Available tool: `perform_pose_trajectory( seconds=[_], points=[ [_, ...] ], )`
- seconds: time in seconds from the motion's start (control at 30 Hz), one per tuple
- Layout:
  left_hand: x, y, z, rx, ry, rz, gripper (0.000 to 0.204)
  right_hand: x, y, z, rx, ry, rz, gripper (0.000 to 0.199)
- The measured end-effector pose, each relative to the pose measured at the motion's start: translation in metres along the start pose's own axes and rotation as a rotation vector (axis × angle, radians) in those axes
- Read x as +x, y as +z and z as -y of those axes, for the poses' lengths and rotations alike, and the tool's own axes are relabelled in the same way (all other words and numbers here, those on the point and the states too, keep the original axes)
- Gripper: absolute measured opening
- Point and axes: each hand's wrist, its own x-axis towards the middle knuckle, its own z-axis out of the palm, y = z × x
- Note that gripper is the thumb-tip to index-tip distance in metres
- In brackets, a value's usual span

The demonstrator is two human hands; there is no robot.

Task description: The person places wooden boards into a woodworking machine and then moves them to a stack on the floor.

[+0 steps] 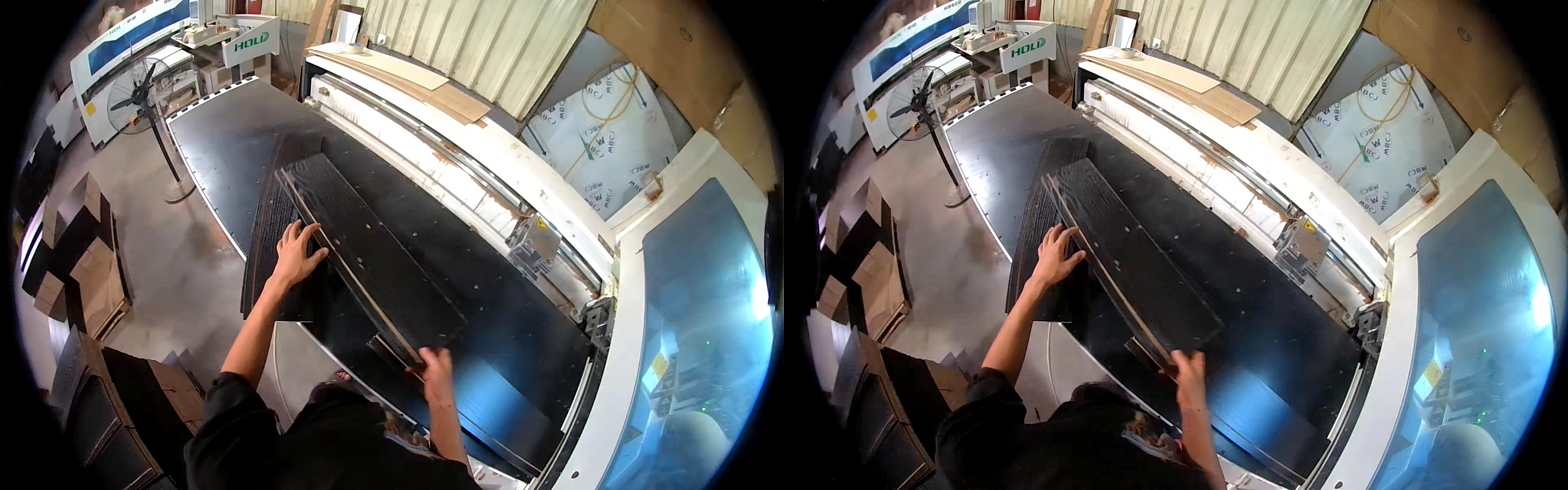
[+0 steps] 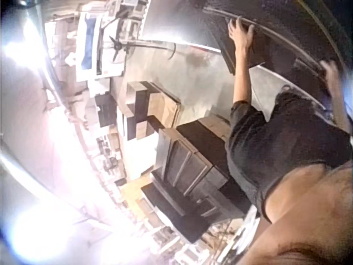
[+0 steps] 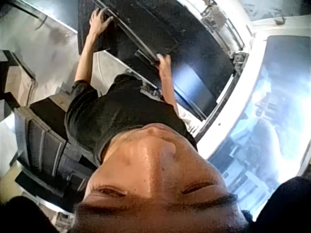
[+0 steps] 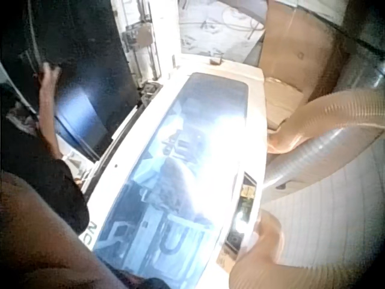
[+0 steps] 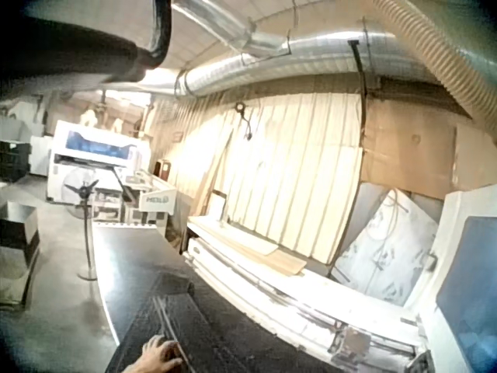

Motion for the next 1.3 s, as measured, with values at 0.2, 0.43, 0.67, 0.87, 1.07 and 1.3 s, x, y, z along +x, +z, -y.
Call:
perform_pose_trajectory(
  seconds=[0.2,0.43,0.67,0.87,1.07,1.3],
  points=[
    [-0.027,-0.027,0.049,0.274,-0.303,-0.1,0.081,-0.034,0.058,0.009,-0.162,0.267,1.018,0.038],
    [-0.032,-0.022,0.093,0.307,-0.463,-0.12,0.088,-0.032,0.018,-0.001,-0.345,0.133,0.669,0.033],
    [-0.007,-0.017,0.09,0.301,-0.477,-0.138,0.087,-0.05,-0.019,-0.001,-0.265,0.079,0.454,0.029],
    [0.009,-0.028,0.078,0.332,-0.571,-0.072,0.088,-0.074,-0.049,0.017,-0.481,-0.156,0.119,0.026],
    [0.011,-0.022,0.085,0.37,-0.531,-0.087,0.086,-0.111,-0.111,0.023,-0.955,-0.328,-0.32,0.036],
    [0.011,-0.031,0.09,0.409,-0.476,-0.024,0.081,-0.165,-0.175,-0.018,-1.319,-0.005,-0.381,0.072]
  ],
)
